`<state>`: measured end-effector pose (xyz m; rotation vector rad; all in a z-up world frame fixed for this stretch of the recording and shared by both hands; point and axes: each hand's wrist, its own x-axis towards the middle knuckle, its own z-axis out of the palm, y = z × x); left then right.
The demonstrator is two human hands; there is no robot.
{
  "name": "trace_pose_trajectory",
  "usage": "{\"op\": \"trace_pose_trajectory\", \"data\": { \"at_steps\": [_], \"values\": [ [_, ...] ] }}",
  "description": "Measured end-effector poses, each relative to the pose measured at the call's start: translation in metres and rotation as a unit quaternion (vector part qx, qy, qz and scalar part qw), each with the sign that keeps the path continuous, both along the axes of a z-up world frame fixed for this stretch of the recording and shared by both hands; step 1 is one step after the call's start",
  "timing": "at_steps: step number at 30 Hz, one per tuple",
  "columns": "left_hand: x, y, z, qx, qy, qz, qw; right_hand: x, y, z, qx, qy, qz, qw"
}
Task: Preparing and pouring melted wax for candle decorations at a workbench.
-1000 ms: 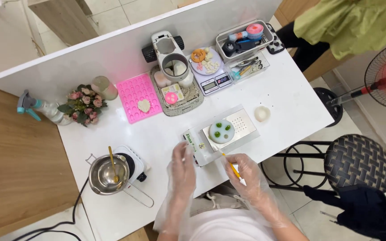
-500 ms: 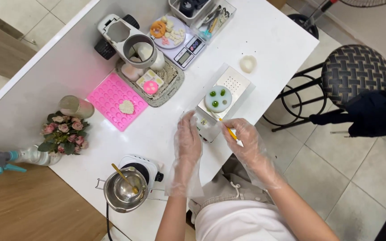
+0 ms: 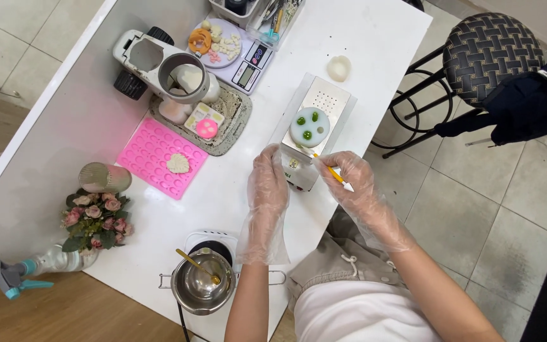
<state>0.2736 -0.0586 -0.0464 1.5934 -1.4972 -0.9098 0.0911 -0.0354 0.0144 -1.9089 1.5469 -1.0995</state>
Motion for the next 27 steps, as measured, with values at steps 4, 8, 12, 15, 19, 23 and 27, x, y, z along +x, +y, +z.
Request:
{"op": "trace_pose_trajectory", "data": {
  "at_steps": [4,8,12,15,19,23,27],
  "values": [
    [0.002,-0.003,-0.002,0.020,0.008,-0.006,1.000,0.003,-0.002,0.002,0.006,-0.011,-0.015,1.000],
    [0.005,-0.002,-0.003,0.017,0.012,-0.006,1.000,0.006,-0.006,0.006,0.002,-0.006,-0.013,1.000],
    [0.008,-0.001,-0.004,0.014,0.004,-0.004,1.000,0.006,-0.009,0.005,-0.042,0.019,0.022,0.999],
    [0.011,0.000,-0.010,-0.003,0.012,-0.002,1.000,0.006,-0.008,0.005,-0.038,0.027,0.033,0.998],
    [0.012,0.002,-0.009,0.022,0.011,0.005,1.000,0.008,-0.008,0.011,-0.013,0.023,0.031,0.999],
    [0.012,0.004,-0.012,0.013,0.019,0.008,1.000,0.007,-0.007,0.007,-0.002,0.029,0.027,0.999],
    [0.013,0.003,-0.013,0.021,0.014,0.006,1.000,0.003,-0.006,-0.012,0.003,0.023,0.012,1.000]
  ]
}}
